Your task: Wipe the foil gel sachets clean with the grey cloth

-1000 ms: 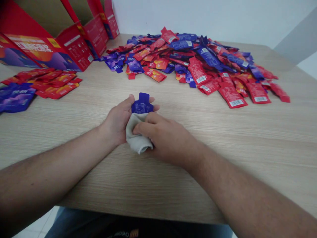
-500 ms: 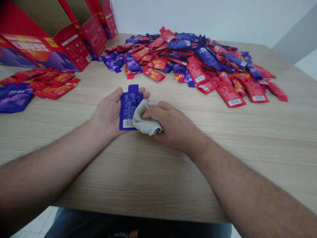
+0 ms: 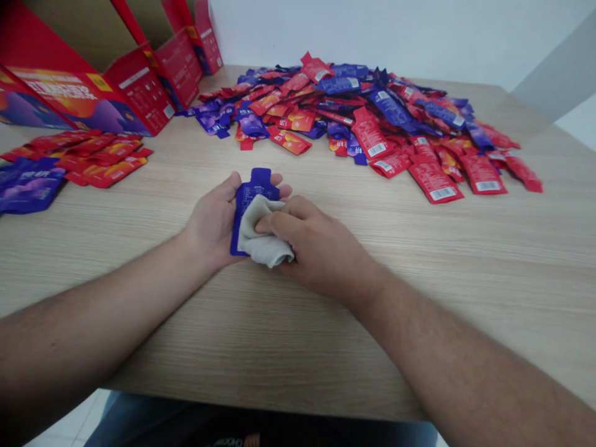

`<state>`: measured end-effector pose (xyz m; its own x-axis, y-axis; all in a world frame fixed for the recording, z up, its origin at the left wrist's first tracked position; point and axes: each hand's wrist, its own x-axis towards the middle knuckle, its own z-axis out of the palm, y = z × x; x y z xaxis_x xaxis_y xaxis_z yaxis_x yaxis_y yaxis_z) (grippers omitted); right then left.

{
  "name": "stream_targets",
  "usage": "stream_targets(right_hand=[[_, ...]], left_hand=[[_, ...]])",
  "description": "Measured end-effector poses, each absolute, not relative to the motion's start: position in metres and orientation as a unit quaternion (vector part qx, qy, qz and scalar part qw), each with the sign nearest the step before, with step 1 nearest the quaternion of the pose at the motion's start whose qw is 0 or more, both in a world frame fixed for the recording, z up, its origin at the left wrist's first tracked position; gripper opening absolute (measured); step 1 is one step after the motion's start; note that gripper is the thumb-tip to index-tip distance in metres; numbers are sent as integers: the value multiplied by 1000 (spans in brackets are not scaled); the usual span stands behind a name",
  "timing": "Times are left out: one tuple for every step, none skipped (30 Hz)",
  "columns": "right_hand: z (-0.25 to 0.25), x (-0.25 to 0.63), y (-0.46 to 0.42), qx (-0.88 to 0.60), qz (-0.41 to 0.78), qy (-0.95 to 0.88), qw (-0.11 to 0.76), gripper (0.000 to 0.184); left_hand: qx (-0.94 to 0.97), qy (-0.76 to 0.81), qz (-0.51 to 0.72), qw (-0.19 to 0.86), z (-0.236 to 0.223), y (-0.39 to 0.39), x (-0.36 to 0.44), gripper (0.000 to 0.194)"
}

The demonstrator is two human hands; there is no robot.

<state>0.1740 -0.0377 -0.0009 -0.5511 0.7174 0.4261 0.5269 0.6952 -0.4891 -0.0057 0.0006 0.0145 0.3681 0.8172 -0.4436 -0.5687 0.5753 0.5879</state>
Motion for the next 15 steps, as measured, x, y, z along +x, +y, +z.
stream_targets(right_hand=[[0, 173, -39, -393, 127, -855, 313, 31], [2, 171, -41, -423, 104, -844, 312, 33], [3, 170, -42, -444, 90, -838, 305, 35], [5, 169, -44, -451, 89, -838, 294, 36], [6, 167, -46, -441, 102, -847, 279, 38], [8, 166, -48, -420, 125, -860, 261, 39], [8, 165, -50, -393, 151, -874, 242, 39], [9, 165, -51, -369, 175, -885, 224, 39], [9, 165, -52, -353, 189, -891, 212, 38], [9, 165, -51, -351, 188, -893, 210, 37], [9, 166, -51, -363, 173, -889, 219, 37], [9, 167, -50, -384, 148, -881, 235, 37], [9, 168, -49, -406, 122, -871, 250, 37], [9, 168, -48, -422, 103, -863, 259, 38], [9, 168, -48, -428, 94, -861, 258, 38]], left_hand=[[169, 369, 417, 813, 13, -3, -2, 60], [167, 375, 405, 817, 12, -6, 2, 59], [165, 379, 396, 820, 11, -8, 4, 59], [164, 384, 393, 820, 10, -9, 6, 58], [165, 386, 392, 818, 9, -10, 6, 57], [167, 389, 394, 816, 8, -10, 5, 57], [169, 393, 398, 812, 8, -10, 3, 57], [169, 396, 399, 809, 8, -9, 2, 56], [169, 398, 399, 808, 8, -8, 0, 56], [169, 397, 399, 809, 8, -8, 0, 57], [171, 392, 401, 810, 8, -8, 0, 57], [173, 386, 405, 811, 8, -8, 0, 57], [176, 380, 410, 810, 8, -8, 1, 57], [179, 376, 414, 809, 8, -9, 3, 56], [182, 377, 414, 808, 8, -10, 4, 55]])
